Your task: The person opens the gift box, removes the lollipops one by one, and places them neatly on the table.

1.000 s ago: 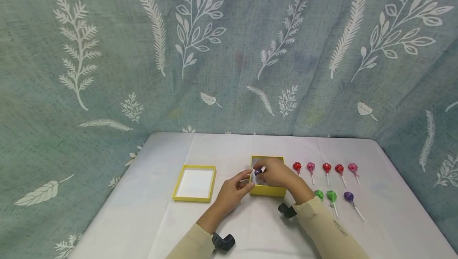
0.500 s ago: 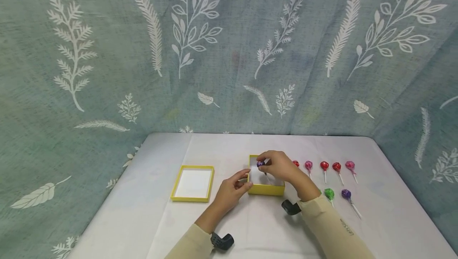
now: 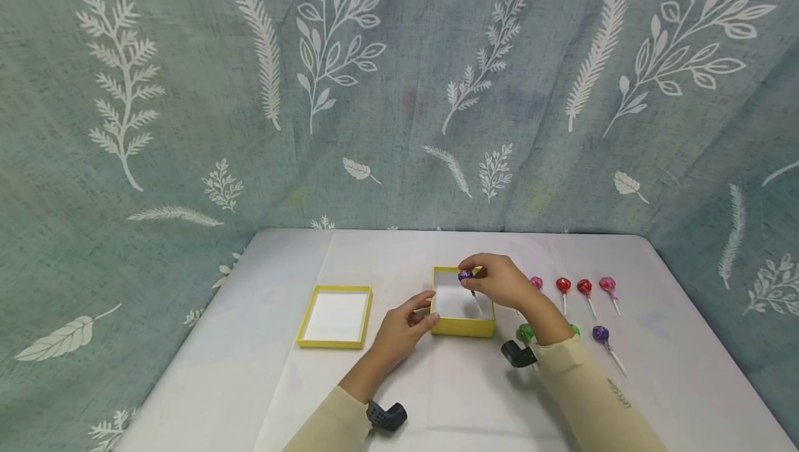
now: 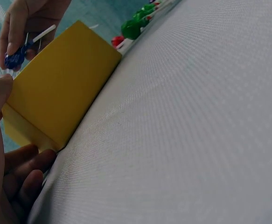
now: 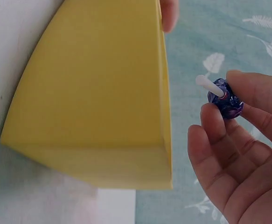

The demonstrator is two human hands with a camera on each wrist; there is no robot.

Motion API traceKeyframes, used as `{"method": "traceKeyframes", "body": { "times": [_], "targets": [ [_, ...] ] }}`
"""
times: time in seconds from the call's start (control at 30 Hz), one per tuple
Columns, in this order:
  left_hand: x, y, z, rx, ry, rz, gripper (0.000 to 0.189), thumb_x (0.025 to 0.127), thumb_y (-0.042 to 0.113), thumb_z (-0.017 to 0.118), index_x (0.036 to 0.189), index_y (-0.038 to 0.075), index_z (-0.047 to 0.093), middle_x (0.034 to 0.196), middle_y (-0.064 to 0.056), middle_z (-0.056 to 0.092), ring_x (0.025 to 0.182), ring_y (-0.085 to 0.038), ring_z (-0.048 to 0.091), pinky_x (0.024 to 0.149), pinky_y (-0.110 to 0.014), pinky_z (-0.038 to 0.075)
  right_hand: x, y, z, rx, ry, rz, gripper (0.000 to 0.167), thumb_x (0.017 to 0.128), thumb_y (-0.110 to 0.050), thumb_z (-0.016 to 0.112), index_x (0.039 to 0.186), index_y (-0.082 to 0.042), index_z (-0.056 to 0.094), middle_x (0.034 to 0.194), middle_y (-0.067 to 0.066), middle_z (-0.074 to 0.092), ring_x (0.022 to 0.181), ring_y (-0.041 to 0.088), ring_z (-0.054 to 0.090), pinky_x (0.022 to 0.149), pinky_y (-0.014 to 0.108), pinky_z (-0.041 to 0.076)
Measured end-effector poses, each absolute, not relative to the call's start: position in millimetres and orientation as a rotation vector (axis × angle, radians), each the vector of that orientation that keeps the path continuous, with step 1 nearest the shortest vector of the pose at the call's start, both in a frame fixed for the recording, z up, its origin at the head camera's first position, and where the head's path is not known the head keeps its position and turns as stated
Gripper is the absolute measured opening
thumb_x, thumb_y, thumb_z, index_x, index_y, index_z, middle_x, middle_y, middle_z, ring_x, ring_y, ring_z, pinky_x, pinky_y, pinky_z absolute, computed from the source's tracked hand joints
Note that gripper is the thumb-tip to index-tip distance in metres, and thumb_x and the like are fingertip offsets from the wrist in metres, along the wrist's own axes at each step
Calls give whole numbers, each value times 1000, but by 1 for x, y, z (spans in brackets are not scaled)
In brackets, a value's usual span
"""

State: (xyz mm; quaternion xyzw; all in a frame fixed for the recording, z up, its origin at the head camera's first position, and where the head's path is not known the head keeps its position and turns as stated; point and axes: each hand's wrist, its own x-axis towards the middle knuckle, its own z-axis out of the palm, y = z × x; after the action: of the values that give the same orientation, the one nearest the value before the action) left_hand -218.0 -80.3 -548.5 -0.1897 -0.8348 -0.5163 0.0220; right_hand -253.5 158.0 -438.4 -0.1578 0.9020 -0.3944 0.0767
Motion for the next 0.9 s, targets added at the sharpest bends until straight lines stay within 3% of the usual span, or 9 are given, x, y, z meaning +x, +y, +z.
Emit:
{"method": "traceKeyframes", "body": {
  "times": [0.9],
  "targets": [
    [-217,-81,-548,-577,-2593,-1565,55,91,50,65,138,23,56,122,-5,65,85,-8,65,70,-27,52,-242,210,-441,-257,2708,-1176,33,91,-21,71,123,-13,65,112,3,66,88,17,64,74,38,53]
  ]
}}
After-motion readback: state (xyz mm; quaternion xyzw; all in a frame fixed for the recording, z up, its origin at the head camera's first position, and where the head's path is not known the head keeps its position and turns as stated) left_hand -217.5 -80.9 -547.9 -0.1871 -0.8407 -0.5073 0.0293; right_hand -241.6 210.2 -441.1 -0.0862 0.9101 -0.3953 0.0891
